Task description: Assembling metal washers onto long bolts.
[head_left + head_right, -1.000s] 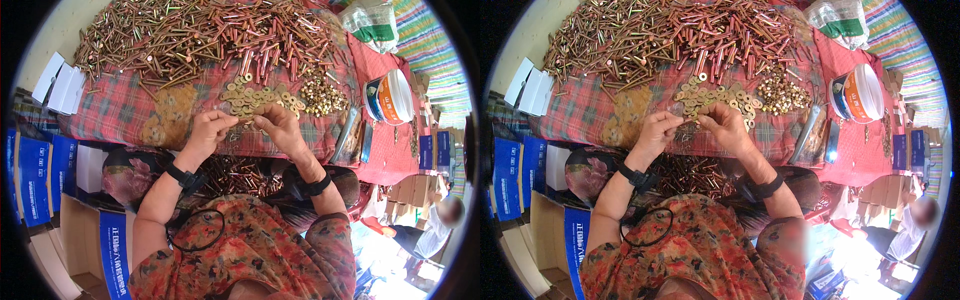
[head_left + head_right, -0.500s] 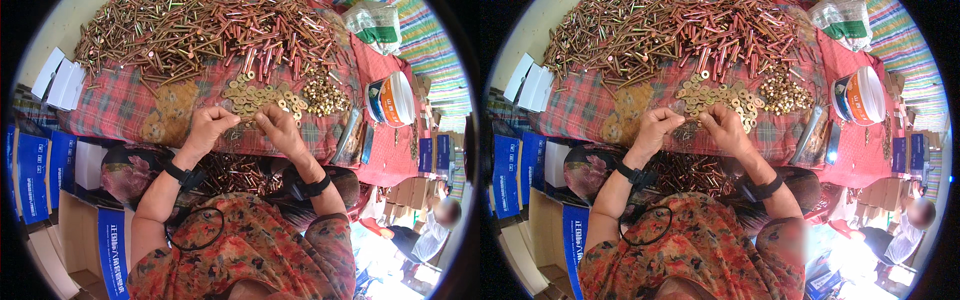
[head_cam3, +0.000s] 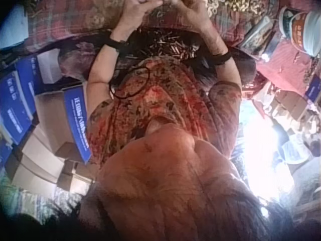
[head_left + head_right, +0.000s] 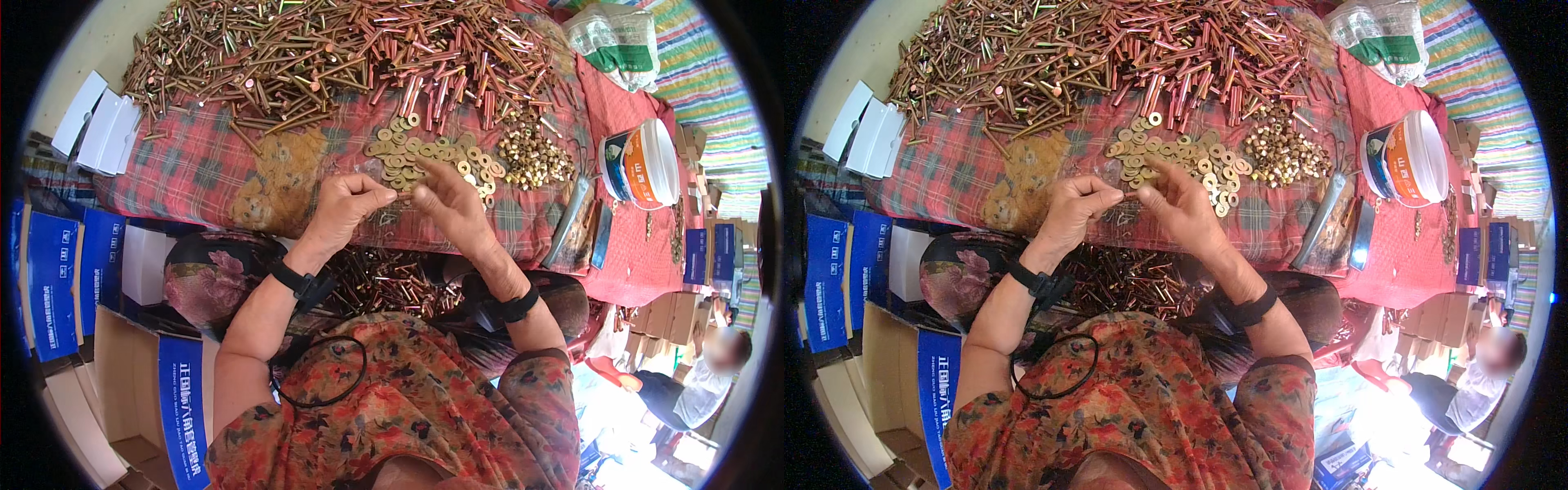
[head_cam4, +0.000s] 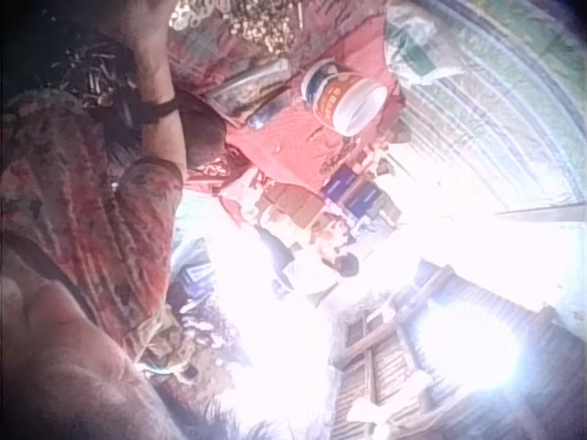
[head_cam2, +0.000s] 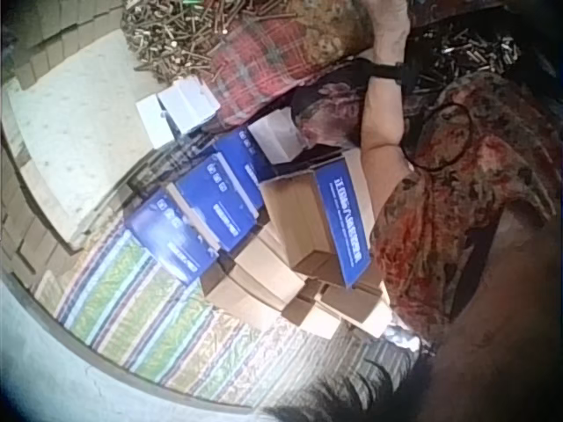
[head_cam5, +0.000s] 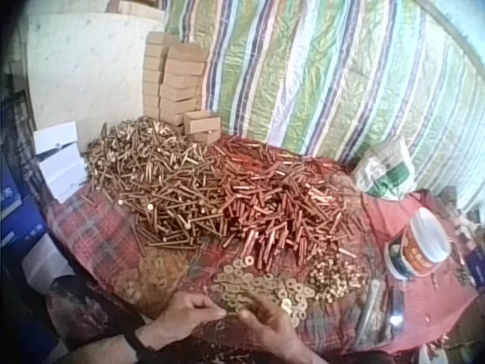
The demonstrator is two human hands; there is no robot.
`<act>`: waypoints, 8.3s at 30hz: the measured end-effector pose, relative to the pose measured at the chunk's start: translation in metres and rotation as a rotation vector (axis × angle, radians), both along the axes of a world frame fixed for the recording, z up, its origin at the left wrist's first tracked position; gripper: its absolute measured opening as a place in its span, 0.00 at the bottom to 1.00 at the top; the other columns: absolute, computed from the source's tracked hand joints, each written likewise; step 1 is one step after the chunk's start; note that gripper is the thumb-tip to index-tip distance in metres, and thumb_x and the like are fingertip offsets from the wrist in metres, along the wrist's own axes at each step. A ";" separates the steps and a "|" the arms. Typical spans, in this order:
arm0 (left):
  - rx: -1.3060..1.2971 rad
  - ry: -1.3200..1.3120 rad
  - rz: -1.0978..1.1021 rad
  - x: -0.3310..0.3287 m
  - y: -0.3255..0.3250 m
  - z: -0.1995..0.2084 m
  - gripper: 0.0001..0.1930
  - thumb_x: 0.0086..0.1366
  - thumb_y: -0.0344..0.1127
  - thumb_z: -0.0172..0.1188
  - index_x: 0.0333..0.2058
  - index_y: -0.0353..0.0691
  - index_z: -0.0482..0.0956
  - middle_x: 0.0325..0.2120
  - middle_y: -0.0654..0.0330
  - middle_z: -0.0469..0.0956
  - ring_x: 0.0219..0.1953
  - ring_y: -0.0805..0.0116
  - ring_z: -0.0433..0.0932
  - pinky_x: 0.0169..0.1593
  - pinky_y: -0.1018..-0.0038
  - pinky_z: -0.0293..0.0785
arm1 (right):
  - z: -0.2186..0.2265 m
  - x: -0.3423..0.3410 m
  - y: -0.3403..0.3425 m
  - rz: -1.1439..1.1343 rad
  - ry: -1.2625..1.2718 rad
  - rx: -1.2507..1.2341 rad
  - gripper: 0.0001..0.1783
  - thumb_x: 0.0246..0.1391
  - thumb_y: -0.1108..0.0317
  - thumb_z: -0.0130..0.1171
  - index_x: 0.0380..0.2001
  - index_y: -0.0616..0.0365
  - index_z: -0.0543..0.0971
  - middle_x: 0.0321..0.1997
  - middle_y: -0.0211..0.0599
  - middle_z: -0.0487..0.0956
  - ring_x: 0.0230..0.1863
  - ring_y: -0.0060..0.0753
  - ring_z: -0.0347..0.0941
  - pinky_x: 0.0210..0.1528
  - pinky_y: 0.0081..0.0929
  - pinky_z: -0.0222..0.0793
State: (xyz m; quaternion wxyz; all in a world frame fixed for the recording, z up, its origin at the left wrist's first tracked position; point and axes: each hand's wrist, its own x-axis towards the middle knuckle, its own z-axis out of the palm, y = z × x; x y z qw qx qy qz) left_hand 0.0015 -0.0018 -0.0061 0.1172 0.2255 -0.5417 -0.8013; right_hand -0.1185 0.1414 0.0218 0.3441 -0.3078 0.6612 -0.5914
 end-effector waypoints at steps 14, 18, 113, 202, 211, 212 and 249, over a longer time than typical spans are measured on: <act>0.153 0.003 -0.036 0.001 -0.006 -0.008 0.04 0.55 0.29 0.62 0.24 0.37 0.77 0.14 0.71 0.68 0.15 0.84 0.58 0.20 0.84 0.50 | 0.003 -0.004 0.004 0.045 0.411 -0.047 0.31 0.54 0.73 0.55 0.60 0.56 0.60 0.32 0.37 0.76 0.32 0.22 0.71 0.35 0.22 0.69; 0.182 -0.010 -0.013 0.003 -0.005 -0.007 0.04 0.55 0.29 0.62 0.24 0.37 0.77 0.14 0.71 0.66 0.15 0.84 0.56 0.19 0.84 0.49 | 0.006 0.004 0.002 0.028 0.265 0.038 0.32 0.51 0.76 0.57 0.60 0.55 0.60 0.31 0.37 0.77 0.32 0.27 0.74 0.34 0.25 0.70; -1.669 -1.181 0.288 -0.121 -0.194 -0.036 0.41 0.48 0.30 0.60 0.61 0.40 0.51 0.38 0.46 0.75 0.38 0.48 0.74 0.50 0.53 0.65 | 0.004 -0.018 0.044 -0.095 0.705 0.124 0.12 0.40 0.65 0.59 0.28 0.61 0.73 0.22 0.50 0.75 0.30 0.56 0.73 0.29 0.47 0.68; -1.424 -0.564 -0.173 -0.027 -0.077 -0.004 0.24 0.48 0.33 0.69 0.43 0.28 0.74 0.36 0.49 0.77 0.36 0.56 0.76 0.40 0.64 0.71 | -0.012 -0.010 0.042 0.039 0.837 0.185 0.14 0.42 0.63 0.58 0.30 0.62 0.72 0.20 0.48 0.75 0.27 0.53 0.74 0.27 0.44 0.68; -1.574 -0.717 0.084 -0.041 -0.069 0.011 0.20 0.53 0.39 0.65 0.42 0.31 0.76 0.39 0.48 0.77 0.41 0.54 0.75 0.44 0.60 0.70 | -0.009 -0.006 0.039 0.039 0.806 0.204 0.13 0.43 0.65 0.57 0.31 0.61 0.73 0.19 0.48 0.75 0.27 0.53 0.74 0.26 0.44 0.68; -1.607 -0.748 0.026 -0.040 -0.068 0.012 0.22 0.53 0.42 0.65 0.42 0.32 0.76 0.39 0.48 0.76 0.42 0.53 0.75 0.45 0.60 0.70 | -0.009 -0.007 0.040 0.042 0.813 0.193 0.13 0.43 0.65 0.56 0.31 0.61 0.73 0.19 0.48 0.75 0.27 0.52 0.74 0.26 0.44 0.68; -0.741 -0.612 0.050 -0.015 -0.116 0.059 0.23 0.56 0.43 0.61 0.47 0.34 0.73 0.42 0.44 0.75 0.43 0.51 0.72 0.51 0.62 0.66 | -0.021 -0.011 0.035 0.046 0.870 0.279 0.13 0.37 0.67 0.58 0.28 0.63 0.74 0.21 0.49 0.76 0.28 0.52 0.76 0.26 0.42 0.70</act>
